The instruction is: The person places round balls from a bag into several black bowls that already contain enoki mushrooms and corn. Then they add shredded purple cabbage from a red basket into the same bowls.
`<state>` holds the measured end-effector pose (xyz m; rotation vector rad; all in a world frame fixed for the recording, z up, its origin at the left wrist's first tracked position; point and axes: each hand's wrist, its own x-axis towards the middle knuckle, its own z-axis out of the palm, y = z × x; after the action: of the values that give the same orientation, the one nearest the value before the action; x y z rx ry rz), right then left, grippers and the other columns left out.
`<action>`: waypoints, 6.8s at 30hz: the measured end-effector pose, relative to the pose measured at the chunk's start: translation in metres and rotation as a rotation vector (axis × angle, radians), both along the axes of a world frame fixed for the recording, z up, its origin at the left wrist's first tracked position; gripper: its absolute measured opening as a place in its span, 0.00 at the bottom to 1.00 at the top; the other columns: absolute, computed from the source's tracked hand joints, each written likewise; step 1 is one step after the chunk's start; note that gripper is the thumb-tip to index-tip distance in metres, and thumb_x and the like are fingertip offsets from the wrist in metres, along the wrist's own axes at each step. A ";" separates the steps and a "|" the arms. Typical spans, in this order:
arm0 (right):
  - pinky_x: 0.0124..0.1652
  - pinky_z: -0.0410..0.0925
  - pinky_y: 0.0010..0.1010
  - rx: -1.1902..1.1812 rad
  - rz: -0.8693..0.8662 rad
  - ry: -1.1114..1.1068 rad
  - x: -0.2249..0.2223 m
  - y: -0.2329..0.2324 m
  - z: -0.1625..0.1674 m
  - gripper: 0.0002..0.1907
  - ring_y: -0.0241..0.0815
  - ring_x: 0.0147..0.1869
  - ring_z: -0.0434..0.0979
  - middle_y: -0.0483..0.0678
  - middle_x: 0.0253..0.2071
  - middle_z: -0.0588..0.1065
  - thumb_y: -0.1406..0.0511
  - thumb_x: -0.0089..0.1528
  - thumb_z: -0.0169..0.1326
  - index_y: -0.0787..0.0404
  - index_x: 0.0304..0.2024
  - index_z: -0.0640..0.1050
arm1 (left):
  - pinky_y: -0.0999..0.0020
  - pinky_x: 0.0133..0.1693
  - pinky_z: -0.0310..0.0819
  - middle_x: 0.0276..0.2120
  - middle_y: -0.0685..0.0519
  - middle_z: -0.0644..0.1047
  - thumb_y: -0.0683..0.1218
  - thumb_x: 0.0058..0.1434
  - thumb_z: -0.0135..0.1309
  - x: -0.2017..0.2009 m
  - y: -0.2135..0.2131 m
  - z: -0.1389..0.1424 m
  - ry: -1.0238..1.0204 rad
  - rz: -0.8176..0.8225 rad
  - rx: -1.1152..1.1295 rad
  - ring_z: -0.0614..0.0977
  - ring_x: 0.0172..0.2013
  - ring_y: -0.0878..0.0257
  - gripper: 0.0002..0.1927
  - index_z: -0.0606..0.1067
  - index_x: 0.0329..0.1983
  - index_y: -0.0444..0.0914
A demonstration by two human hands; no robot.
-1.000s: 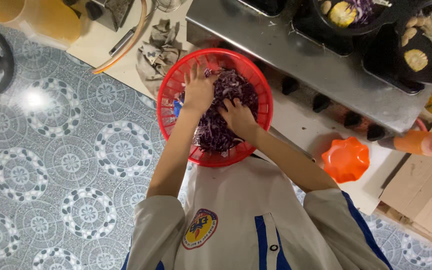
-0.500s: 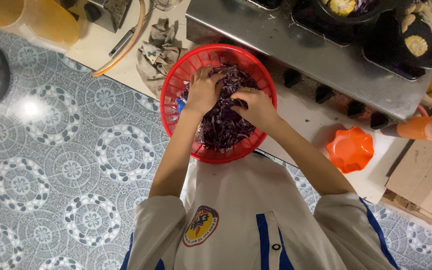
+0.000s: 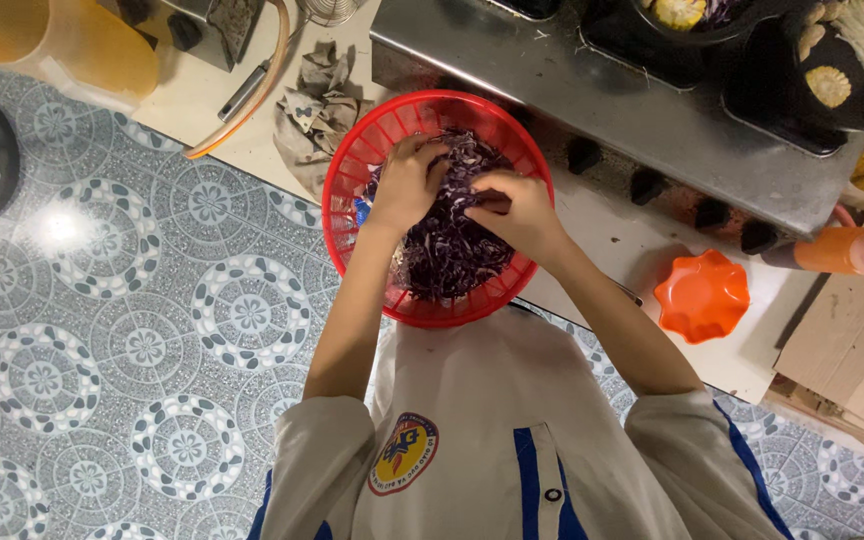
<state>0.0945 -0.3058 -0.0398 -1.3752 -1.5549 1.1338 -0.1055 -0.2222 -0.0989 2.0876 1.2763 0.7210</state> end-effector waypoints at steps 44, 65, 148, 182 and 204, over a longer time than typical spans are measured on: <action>0.49 0.75 0.41 0.390 -0.275 -0.775 0.321 0.162 -0.032 0.13 0.57 0.47 0.82 0.59 0.45 0.81 0.74 0.58 0.61 0.65 0.45 0.84 | 0.64 0.50 0.78 0.46 0.49 0.84 0.50 0.68 0.56 0.206 0.064 0.015 -0.436 -0.149 -0.418 0.86 0.50 0.58 0.15 0.79 0.51 0.37; 0.55 0.72 0.45 0.342 0.396 -0.394 0.036 0.035 -0.059 0.20 0.56 0.58 0.76 0.54 0.55 0.76 0.66 0.56 0.62 0.62 0.51 0.80 | 0.61 0.49 0.79 0.46 0.42 0.82 0.43 0.67 0.57 0.019 0.034 0.003 -0.268 0.253 0.035 0.85 0.48 0.50 0.10 0.79 0.50 0.37; 0.49 0.72 0.47 0.287 -0.031 -0.792 0.321 0.167 0.011 0.22 0.63 0.51 0.78 0.63 0.47 0.78 0.77 0.55 0.55 0.64 0.52 0.80 | 0.56 0.45 0.76 0.40 0.45 0.80 0.38 0.44 0.65 0.369 0.180 0.041 -0.093 -0.135 0.203 0.78 0.46 0.45 0.10 0.84 0.31 0.43; 0.38 0.74 0.31 0.074 -0.203 -0.472 0.372 0.224 -0.006 0.18 0.43 0.37 0.84 0.55 0.34 0.82 0.67 0.49 0.72 0.69 0.36 0.80 | 0.54 0.52 0.76 0.51 0.41 0.76 0.44 0.50 0.71 0.365 0.157 0.037 0.016 -0.253 -0.210 0.79 0.53 0.42 0.39 0.65 0.62 0.34; 0.38 0.74 0.43 0.429 0.018 -1.250 0.341 0.276 -0.010 0.11 0.55 0.39 0.82 0.53 0.37 0.80 0.68 0.55 0.61 0.61 0.41 0.78 | 0.58 0.40 0.81 0.41 0.49 0.78 0.42 0.54 0.58 0.382 0.142 -0.001 0.369 -0.229 0.431 0.81 0.43 0.53 0.07 0.81 0.35 0.35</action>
<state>0.4357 -0.0296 -0.0495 -1.8341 -2.4161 -0.2437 0.2770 -0.0800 -0.0994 2.7666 1.1044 0.5602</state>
